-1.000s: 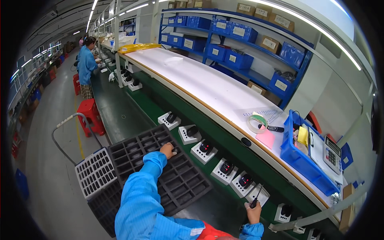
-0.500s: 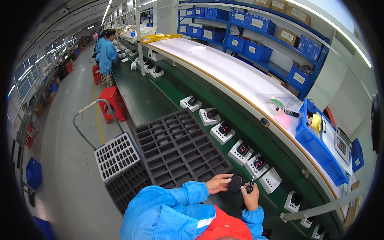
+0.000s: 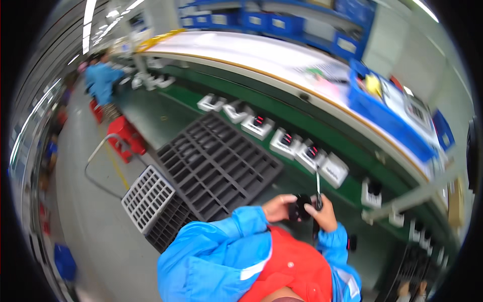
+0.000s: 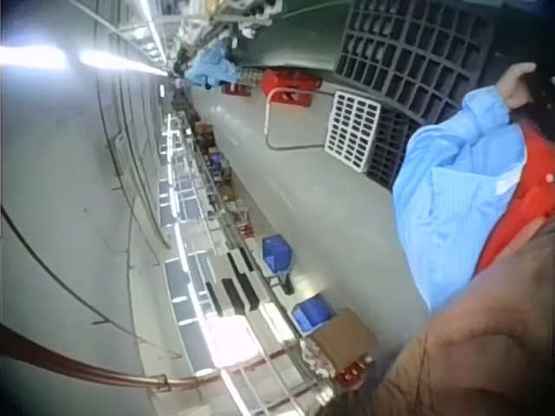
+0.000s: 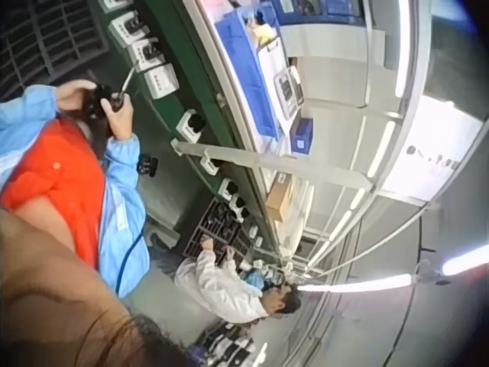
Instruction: Assembling handheld electronic controller components using an electric screwdriver on a factory production line.
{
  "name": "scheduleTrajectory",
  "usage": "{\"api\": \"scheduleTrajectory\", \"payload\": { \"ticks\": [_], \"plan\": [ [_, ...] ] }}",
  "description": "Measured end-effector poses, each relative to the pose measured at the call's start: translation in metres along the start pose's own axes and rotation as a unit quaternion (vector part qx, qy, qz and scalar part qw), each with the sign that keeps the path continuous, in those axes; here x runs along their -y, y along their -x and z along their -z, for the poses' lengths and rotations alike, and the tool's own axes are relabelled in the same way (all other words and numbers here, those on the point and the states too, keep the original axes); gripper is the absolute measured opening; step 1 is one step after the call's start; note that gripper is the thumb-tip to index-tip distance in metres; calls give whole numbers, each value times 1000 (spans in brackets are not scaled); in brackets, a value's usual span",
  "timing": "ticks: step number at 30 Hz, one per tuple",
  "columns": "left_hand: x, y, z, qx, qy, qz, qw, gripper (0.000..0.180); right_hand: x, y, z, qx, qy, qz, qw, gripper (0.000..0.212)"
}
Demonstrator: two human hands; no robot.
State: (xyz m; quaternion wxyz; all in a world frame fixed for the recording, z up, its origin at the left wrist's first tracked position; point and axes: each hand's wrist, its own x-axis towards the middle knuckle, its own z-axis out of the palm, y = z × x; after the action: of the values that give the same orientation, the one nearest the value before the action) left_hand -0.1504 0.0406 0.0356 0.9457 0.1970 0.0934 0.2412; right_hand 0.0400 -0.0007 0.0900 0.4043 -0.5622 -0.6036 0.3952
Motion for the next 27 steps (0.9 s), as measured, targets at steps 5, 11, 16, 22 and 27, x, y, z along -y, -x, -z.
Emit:
{"api": "scheduleTrajectory", "payload": {
  "ticks": [5, 11, 16, 22, 27],
  "plan": [
    [-4, 0, 0, -6, -57, 61, 997, 36, 14, 3, 11, 62, 113, 19, 991, 34],
    [18, -20, 40, -194, 69, -27, 978, 23, 8, 26, 31, 27, 44, 17, 998, 18],
    [-1, -30, 52, -179, -17, -117, 977, 30, 16, 49, 49, 311, 64, -65, 946, 14],
    [0, -37, 41, -167, -98, -159, 968, 32, 4, 46, 51, 318, 39, -88, 943, 16],
    [-1, -36, 36, -189, -81, -175, 963, 29, 7, 38, 59, 343, 43, -92, 934, 16]
  ]
}}
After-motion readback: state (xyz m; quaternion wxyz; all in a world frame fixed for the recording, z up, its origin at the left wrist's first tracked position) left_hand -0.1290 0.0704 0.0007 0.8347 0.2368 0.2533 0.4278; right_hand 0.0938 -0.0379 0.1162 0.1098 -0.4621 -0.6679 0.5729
